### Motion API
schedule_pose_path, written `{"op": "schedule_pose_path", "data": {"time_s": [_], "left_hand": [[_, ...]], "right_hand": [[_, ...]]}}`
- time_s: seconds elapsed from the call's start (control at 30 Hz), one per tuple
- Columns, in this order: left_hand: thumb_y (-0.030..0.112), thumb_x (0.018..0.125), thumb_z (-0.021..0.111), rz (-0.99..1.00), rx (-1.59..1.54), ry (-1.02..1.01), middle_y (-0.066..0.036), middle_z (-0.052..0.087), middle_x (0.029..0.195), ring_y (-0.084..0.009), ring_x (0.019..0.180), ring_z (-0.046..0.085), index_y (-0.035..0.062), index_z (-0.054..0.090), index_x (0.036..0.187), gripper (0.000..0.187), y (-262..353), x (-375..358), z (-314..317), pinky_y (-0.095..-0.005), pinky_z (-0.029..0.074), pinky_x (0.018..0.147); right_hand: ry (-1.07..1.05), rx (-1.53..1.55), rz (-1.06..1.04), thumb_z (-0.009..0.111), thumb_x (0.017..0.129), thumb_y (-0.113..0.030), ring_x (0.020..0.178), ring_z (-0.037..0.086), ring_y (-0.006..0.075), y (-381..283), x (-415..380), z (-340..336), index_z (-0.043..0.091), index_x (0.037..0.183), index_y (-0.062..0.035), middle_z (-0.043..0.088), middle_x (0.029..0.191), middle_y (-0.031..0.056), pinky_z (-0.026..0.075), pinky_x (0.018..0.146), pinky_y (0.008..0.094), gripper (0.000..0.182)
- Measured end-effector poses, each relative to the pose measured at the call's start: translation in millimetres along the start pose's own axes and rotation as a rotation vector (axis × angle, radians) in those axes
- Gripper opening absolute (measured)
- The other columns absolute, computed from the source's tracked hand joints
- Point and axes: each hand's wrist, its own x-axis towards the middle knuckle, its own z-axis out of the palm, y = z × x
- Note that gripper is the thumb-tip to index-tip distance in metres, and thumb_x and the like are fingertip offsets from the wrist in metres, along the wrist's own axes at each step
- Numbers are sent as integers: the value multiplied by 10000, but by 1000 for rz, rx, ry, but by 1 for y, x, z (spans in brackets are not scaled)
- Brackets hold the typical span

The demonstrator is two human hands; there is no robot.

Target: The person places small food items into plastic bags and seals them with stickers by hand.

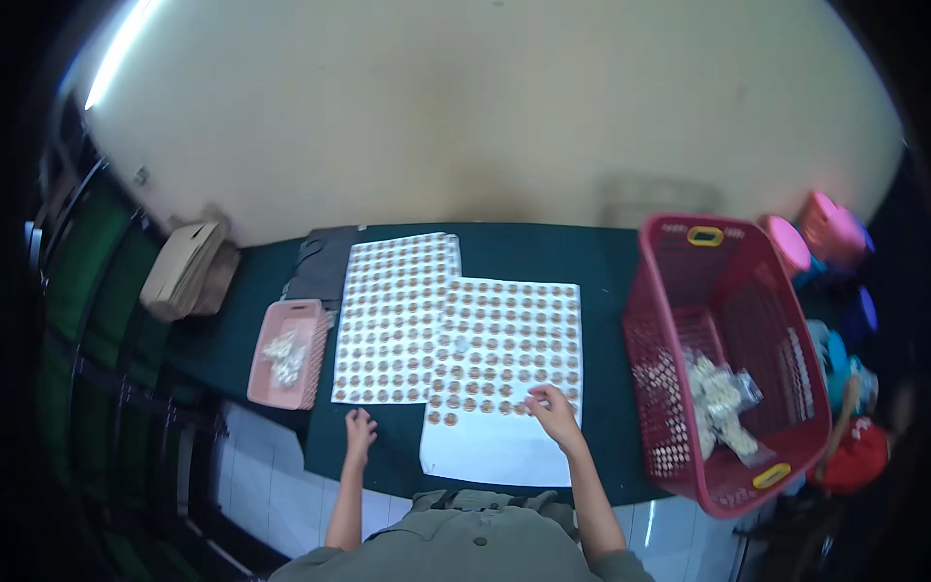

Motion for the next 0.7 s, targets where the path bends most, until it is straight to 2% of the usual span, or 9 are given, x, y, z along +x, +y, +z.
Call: {"op": "schedule_pose_path", "data": {"time_s": [0.07, 0.1, 0.17, 0.2, 0.27, 0.37, 0.43, 0.53, 0.7], "left_hand": [[279, 856, 520, 280, 172, -117, -101, 544, 1003, -167, 815, 540, 5, 304, 1242, 521, -43, -1, 39, -261, 435, 691], [251, 832, 551, 289, 217, -185, -140, 522, 1048, -212, 923, 516, 11, 313, 1236, 526, -48, -15, 60, -318, 407, 813], [275, 786, 593, 507, 767, -217, -238, 346, 1254, -315, 1167, 341, 25, 284, 1268, 625, -51, -44, 94, -446, 283, 944], [275, 786, 593, 532, 780, -266, -238, 346, 1254, -315, 1167, 341, 25, 284, 1268, 625, -48, -61, 110, -446, 283, 944], [358, 736, 618, 433, 968, -300, -282, 12, 1375, -397, 1287, -3, 50, 192, 1327, 791, -41, -87, 133, -578, 83, 977], [446, 718, 603, 410, 1032, -316, -267, -181, 1367, -413, 1273, -157, 71, 87, 1361, 906, -59, -84, 148, -636, -8, 942], [471, 722, 584, 422, 1045, -332, -266, -170, 1370, -408, 1272, -170, 78, 46, 1367, 927, -57, -83, 148, -629, -23, 944], [470, 724, 583, 422, 1033, -355, -269, -169, 1369, -414, 1272, -162, 78, 44, 1368, 927, -60, -81, 146, -635, -17, 939], [468, 720, 588, 443, 1045, -325, -269, -168, 1370, -417, 1271, -156, 91, 48, 1372, 927, -65, -79, 146, -639, -17, 934]], "right_hand": [[34, -24, -44, 592, 800, -170, 733, 579, 138, -30, 2, -12, 551, 983, 24, 578, 852, 95, 470, 632, 246, 270], [70, -162, -170, 599, 792, -180, 723, 585, 137, -39, 10, -23, 569, 937, 36, 599, 828, 111, 471, 621, 250, 262], [172, -306, -323, 595, 794, -178, 651, 568, 103, -93, 22, -50, 578, 874, 25, 612, 764, 87, 438, 546, 241, 219], [255, -211, -391, 588, 793, -155, 600, 540, 73, -111, 35, -65, 577, 835, 4, 595, 697, 54, 410, 508, 227, 165], [423, -129, -669, 544, 783, -87, 542, 520, 65, -165, 60, -100, 557, 780, 2, 572, 628, 34, 395, 481, 219, 90], [758, -303, -664, 539, 771, -131, 594, 587, 155, -238, 67, -164, 570, 813, 5, 602, 656, 95, 458, 562, 278, 145], [926, -556, -487, 531, 769, -188, 691, 618, 261, -247, 69, -208, 575, 837, 3, 615, 746, 160, 479, 632, 353, 207], [846, -893, -171, 520, 753, -210, 837, 582, 360, -190, 74, -260, 573, 876, -10, 598, 888, 216, 464, 737, 433, 240], [62, -1250, 544, 663, 637, -152, 951, 558, 344, -22, 59, -299, 569, 1019, 10, 550, 1042, 256, 454, 827, 393, 425]]}}
